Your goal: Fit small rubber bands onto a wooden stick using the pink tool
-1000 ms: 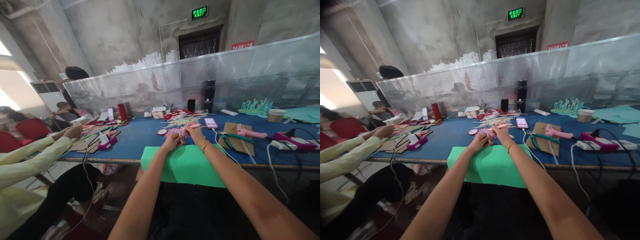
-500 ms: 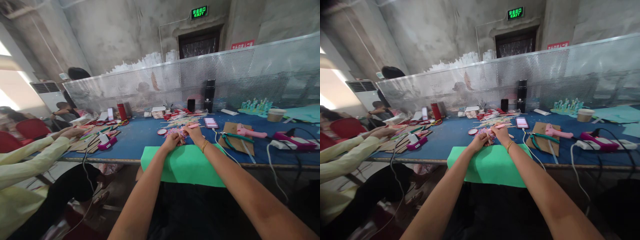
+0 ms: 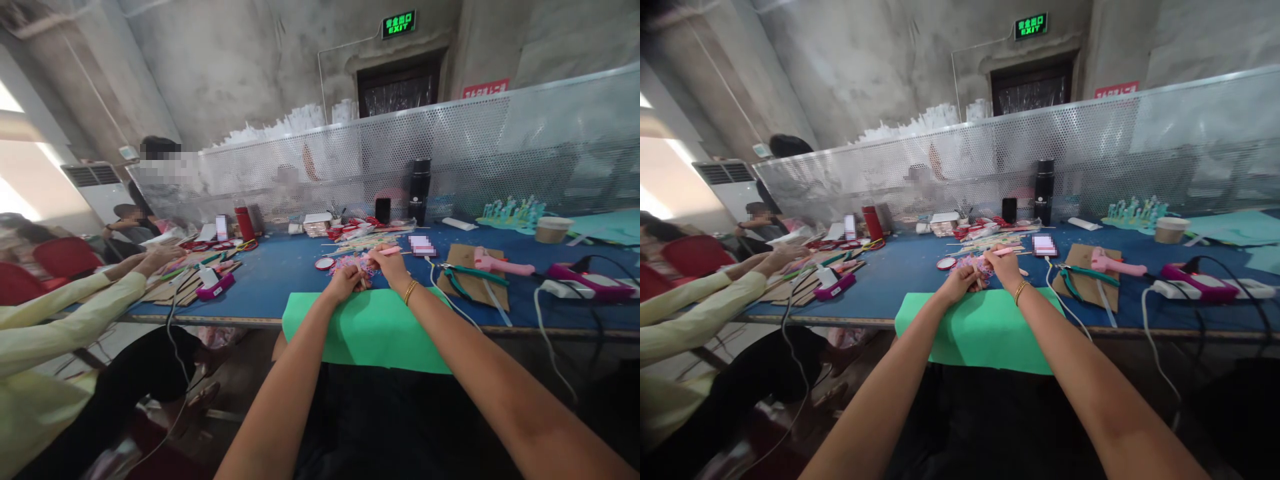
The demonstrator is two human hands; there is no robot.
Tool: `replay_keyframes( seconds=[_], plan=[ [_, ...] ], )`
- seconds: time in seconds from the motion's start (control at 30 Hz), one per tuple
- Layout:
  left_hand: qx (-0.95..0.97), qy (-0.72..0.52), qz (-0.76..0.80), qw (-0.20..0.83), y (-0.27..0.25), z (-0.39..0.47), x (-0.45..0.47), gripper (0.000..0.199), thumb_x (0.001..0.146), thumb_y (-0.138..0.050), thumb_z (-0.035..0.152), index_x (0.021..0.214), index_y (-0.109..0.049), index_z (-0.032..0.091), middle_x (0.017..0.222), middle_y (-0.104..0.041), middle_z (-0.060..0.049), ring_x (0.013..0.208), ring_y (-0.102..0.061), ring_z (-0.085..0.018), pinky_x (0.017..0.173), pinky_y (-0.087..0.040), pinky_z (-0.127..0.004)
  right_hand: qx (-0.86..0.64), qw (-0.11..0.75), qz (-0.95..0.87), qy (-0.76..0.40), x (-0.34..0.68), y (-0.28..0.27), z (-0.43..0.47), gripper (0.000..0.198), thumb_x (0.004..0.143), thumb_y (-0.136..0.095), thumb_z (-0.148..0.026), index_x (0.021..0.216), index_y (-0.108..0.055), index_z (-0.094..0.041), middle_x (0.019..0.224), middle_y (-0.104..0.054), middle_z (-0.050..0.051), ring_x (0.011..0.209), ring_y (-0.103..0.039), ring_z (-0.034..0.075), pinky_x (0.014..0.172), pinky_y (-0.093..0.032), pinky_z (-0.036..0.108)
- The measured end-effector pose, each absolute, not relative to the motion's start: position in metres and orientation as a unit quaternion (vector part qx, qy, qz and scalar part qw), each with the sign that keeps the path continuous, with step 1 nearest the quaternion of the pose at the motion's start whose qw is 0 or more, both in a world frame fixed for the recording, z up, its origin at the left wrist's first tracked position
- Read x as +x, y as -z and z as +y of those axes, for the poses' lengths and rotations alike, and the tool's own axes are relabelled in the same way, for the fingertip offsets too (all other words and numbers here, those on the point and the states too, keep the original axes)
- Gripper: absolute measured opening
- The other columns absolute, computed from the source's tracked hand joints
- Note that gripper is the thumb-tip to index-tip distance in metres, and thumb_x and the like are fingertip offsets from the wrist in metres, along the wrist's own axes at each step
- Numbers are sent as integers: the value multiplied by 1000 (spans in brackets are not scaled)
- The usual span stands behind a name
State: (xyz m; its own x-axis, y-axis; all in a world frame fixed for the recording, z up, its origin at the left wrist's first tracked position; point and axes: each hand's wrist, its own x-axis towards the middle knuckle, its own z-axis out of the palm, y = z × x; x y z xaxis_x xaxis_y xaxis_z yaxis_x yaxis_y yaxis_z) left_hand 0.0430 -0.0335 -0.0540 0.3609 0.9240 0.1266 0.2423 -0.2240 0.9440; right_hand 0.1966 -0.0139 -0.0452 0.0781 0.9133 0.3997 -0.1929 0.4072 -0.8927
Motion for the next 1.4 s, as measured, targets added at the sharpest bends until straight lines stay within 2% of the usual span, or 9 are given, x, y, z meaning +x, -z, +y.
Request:
replay_keyframes(
  seconds=[0.67, 1.4],
  plan=[
    [694, -367, 425, 451, 53, -35, 42, 35, 81, -63, 50, 77, -59, 16, 69, -69, -2, 53, -56, -10, 57, -45, -24, -337, 645, -543, -420, 196, 44, -16, 29, 65, -74, -43, 60, -56, -21, 53, -61, -2, 48, -56, 12, 48, -46, 23],
    [691, -368, 425, 454, 50, -37, 43, 31, 82, -64, 46, 75, -59, 15, 66, -68, -2, 52, -54, -10, 56, -44, -24, -334, 649, -540, -419, 195, 43, -16, 28, 65, -73, -41, 59, -54, -21, 52, -60, -2, 46, -54, 12, 47, -43, 23]
  ],
)
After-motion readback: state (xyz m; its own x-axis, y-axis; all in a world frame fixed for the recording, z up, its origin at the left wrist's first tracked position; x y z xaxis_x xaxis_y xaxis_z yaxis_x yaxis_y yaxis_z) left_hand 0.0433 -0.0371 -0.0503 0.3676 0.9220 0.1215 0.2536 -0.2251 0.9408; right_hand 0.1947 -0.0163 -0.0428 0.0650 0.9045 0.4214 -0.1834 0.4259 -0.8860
